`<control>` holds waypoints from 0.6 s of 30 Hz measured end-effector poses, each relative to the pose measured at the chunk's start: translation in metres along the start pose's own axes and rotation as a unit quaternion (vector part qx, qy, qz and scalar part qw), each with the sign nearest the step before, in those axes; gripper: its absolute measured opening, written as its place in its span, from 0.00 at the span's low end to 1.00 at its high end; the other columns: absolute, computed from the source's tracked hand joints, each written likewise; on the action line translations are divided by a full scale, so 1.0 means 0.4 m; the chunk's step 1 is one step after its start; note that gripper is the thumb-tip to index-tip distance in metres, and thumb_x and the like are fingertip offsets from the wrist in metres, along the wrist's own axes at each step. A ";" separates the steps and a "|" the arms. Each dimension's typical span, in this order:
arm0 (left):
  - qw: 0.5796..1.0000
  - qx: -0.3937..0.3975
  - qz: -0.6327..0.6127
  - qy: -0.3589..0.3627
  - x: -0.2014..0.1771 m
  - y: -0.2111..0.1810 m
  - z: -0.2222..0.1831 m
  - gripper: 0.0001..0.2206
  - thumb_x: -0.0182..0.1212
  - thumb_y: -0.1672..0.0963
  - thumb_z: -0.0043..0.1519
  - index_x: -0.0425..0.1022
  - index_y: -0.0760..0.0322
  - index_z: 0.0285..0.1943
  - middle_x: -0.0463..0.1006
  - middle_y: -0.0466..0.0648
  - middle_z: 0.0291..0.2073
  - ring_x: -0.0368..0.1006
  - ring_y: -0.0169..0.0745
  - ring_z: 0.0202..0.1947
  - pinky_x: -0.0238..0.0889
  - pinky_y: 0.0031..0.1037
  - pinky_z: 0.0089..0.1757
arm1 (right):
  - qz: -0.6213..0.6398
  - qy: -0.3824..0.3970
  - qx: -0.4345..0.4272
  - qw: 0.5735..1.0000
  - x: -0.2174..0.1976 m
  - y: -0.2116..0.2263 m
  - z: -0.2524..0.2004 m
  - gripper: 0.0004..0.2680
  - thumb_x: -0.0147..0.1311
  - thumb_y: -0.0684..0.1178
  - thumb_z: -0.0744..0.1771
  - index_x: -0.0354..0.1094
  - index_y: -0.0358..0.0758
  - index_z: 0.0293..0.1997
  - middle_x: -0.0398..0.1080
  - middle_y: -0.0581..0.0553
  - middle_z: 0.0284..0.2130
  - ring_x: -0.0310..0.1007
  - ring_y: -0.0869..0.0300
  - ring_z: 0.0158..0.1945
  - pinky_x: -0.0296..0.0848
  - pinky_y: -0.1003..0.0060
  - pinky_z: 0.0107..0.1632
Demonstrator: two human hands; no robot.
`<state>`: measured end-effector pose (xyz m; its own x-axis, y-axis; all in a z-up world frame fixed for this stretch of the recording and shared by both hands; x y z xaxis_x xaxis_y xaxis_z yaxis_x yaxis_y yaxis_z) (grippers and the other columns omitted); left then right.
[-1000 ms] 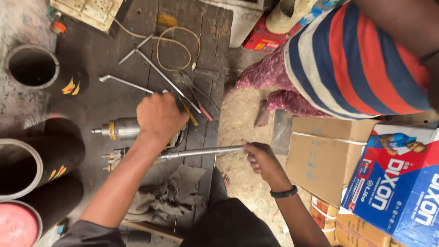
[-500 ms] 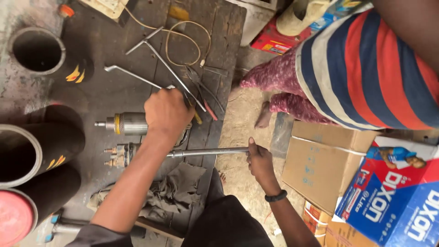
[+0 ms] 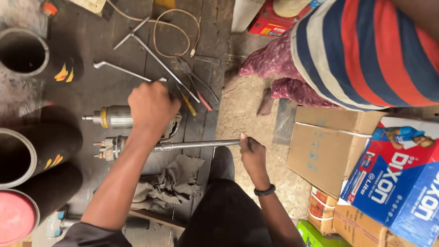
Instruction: Disassembling and inspecting a motorcycle starter motor on a workbench.
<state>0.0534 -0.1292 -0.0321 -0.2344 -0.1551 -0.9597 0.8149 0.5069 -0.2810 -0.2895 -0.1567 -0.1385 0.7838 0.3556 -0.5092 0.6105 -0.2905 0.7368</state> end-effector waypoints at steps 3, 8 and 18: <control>1.000 -0.007 0.000 0.020 0.017 0.009 -0.026 0.12 0.71 0.52 0.48 0.82 0.66 0.26 0.79 0.60 0.22 0.78 0.63 0.26 0.73 0.46 0.33 | -0.005 0.005 -0.028 1.000 0.005 -0.018 -0.028 0.19 0.49 0.61 0.69 0.69 0.32 0.28 0.64 0.49 0.14 0.62 0.65 0.16 0.64 0.66 0.22; 0.992 -0.091 -0.004 0.090 0.055 0.049 -0.001 0.15 0.63 0.51 0.52 0.83 0.69 0.35 0.81 0.64 0.32 0.80 0.65 0.37 0.73 0.47 0.40 | 0.020 0.039 0.006 0.999 0.021 -0.035 0.005 0.24 0.39 0.67 0.70 0.70 0.33 0.29 0.62 0.47 0.14 0.62 0.63 0.15 0.63 0.65 0.22; 0.967 -0.111 -0.007 0.231 0.098 0.057 0.003 0.20 0.52 0.51 0.57 0.82 0.69 0.47 0.81 0.66 0.47 0.76 0.67 0.52 0.68 0.47 0.53 | 0.041 0.029 -0.029 0.998 0.038 -0.077 0.008 0.29 0.34 0.70 0.71 0.69 0.29 0.27 0.61 0.48 0.17 0.61 0.63 0.22 0.63 0.62 0.27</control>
<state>0.0633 -0.1246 -0.0763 -0.4982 0.2050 -0.8425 0.6877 0.6852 -0.2400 -0.2959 -0.1453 -0.1705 0.8222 0.3837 -0.4205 0.5351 -0.2689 0.8009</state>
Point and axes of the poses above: each hand's wrist, its own z-axis towards the middle knuckle, its own x-axis out of the palm, y = z × x, the point moved 7 cm from there along z, towards the middle knuckle
